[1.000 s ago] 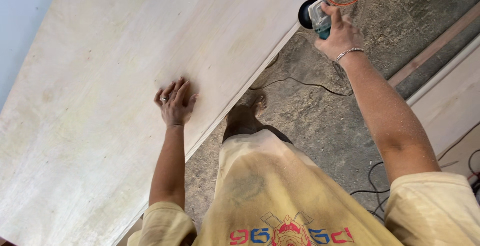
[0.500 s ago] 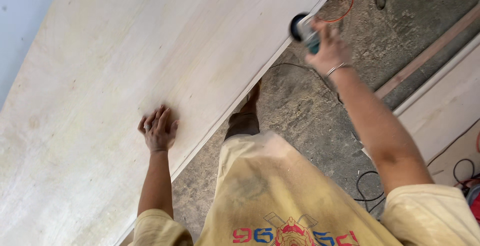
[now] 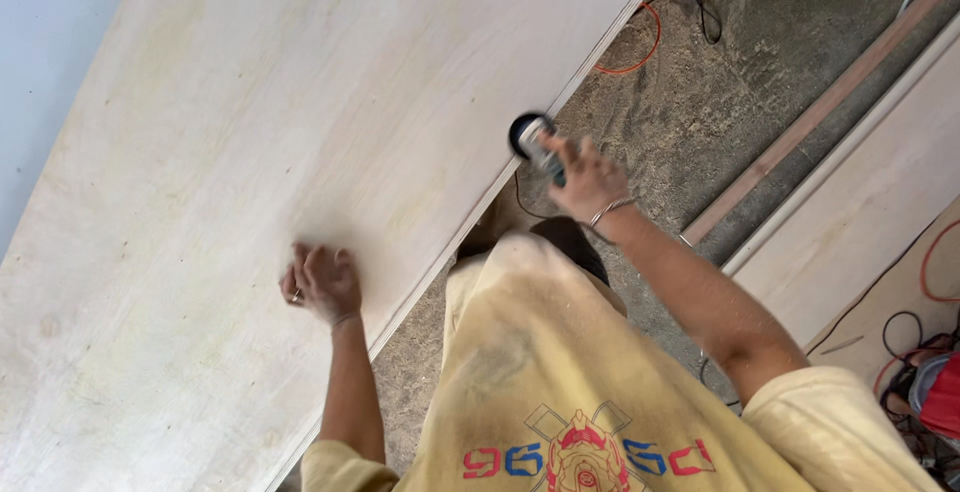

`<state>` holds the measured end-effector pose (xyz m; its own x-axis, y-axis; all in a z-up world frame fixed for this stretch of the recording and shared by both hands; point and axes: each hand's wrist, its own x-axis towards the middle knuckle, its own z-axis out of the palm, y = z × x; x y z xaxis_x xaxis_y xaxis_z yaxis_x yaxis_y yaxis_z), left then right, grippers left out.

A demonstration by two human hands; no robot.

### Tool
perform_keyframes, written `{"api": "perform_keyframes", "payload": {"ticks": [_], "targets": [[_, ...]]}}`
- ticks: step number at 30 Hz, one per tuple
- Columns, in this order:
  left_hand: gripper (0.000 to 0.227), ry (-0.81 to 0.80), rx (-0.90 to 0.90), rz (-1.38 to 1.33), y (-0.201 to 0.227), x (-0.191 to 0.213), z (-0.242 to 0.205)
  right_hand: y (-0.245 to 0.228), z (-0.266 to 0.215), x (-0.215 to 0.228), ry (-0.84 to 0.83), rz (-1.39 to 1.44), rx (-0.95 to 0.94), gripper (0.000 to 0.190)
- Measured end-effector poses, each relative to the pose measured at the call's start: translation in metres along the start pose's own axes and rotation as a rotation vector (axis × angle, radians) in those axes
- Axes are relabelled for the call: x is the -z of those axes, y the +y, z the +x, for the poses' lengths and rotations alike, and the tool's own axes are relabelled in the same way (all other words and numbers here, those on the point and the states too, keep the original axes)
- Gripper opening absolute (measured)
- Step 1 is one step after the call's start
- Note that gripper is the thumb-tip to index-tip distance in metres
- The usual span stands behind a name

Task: The person uses a hammer to tap along the edge of a large plywood sheet, then uses an orbital sander to smooth the surface. They repeat hammering and sanding actions along the edge and face of the board.

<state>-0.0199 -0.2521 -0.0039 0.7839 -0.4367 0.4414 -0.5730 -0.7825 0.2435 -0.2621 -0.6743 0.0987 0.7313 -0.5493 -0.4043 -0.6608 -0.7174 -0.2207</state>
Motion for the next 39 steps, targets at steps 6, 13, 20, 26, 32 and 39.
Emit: {"api": "perform_keyframes", "payload": {"ticks": [6,13,20,26,32,39], "targets": [[0.041,-0.054,-0.003,0.097,0.084,-0.055,0.052,0.087,0.064,0.054,0.032,0.114,-0.172,0.076],[0.057,-0.308,-0.126,-0.067,0.226,-0.112,0.107,0.157,0.124,0.115,0.098,0.127,-0.218,0.077],[0.067,-0.797,-0.548,-0.099,0.396,-0.133,0.120,0.206,0.174,0.193,-0.066,0.182,-0.294,0.076],[0.051,-0.422,-0.567,-0.045,0.403,-0.151,0.102,0.226,0.167,0.154,-0.046,0.147,-0.125,0.066],[0.056,-0.366,-0.487,-0.067,0.405,-0.162,0.092,0.202,0.153,0.134,-0.232,0.046,0.094,0.061],[0.080,-0.554,-0.271,0.177,0.454,-0.137,0.057,0.247,0.174,0.156,-0.037,0.134,0.017,0.066]]}}
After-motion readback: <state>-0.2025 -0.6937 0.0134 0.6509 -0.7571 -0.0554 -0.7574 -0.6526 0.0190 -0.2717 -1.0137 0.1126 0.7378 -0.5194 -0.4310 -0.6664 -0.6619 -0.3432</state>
